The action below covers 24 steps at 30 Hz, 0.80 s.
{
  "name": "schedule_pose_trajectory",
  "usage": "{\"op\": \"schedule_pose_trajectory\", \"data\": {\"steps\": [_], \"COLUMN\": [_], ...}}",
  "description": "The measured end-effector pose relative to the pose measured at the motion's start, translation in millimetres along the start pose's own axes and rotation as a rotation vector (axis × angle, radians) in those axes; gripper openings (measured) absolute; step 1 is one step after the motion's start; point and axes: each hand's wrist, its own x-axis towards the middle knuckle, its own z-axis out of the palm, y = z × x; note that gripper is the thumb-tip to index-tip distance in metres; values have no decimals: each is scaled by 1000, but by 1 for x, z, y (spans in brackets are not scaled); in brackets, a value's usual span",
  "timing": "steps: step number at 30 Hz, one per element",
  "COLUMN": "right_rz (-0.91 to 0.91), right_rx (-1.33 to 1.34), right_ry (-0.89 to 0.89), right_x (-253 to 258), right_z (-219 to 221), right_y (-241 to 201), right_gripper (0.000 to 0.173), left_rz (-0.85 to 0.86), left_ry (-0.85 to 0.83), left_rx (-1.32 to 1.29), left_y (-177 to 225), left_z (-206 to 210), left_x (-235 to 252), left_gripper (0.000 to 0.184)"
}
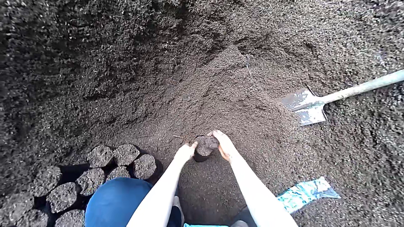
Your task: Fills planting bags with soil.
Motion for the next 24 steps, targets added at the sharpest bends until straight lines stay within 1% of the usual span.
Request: {"op": "schedule_pose_trajectory", "data": {"steps": [2,4,6,8,10,13,16,17,18,19,20,21,22,23,24], "right_rz": [-91,-193,-244,-204,-122,-134,-143,-135,-86,-18,63,174,298,412,493], "right_rx": [-253,-577,-883,-1153,-1367,-1546,-1572,-1516,-1411,-1288,-1179,-1094,-1029,-978,-957], "right_ry": [-37,-82,-189,-313,-374,-294,-304,-316,-319,-306,-302,-320,-338,-344,-349], "right_x": [7,23,45,62,67,66,68,69,69,69,69,69,68,64,61], "right_z": [9,12,15,25,44,58,55,50,44,34,22,8,-3,-11,-17], "right_y": [-2,-1,2,5,3,11,13,10,4,-3,-8,-12,-13,-10,-5], "right_gripper": [34,36,44,55,62,61,61,61,61,60,61,64,66,67,68], "left_rz": [-6,-11,17,92,156,161,174,179,168,142,101,58,21,-6,-21], "left_ry": [-76,-111,-125,-106,-58,-16,38,57,57,35,-14,-71,-121,-165,-203], "left_rx": [-39,-38,-12,10,35,25,-36,-57,-76,-88,-84,-61,-28,11,39], "left_y": [-3,-7,-11,-13,-12,-8,-11,-12,-12,-11,-8,-5,-5,-6,-7], "left_z": [8,15,23,27,28,26,29,30,28,25,21,18,17,18,20], "left_x": [-2,-1,0,2,1,-5,-7,-6,-7,-8,-9,-9,-8,-6,-3], "left_gripper": [64,61,61,57,48,42,38,40,45,53,67,81,88,90,88]}}
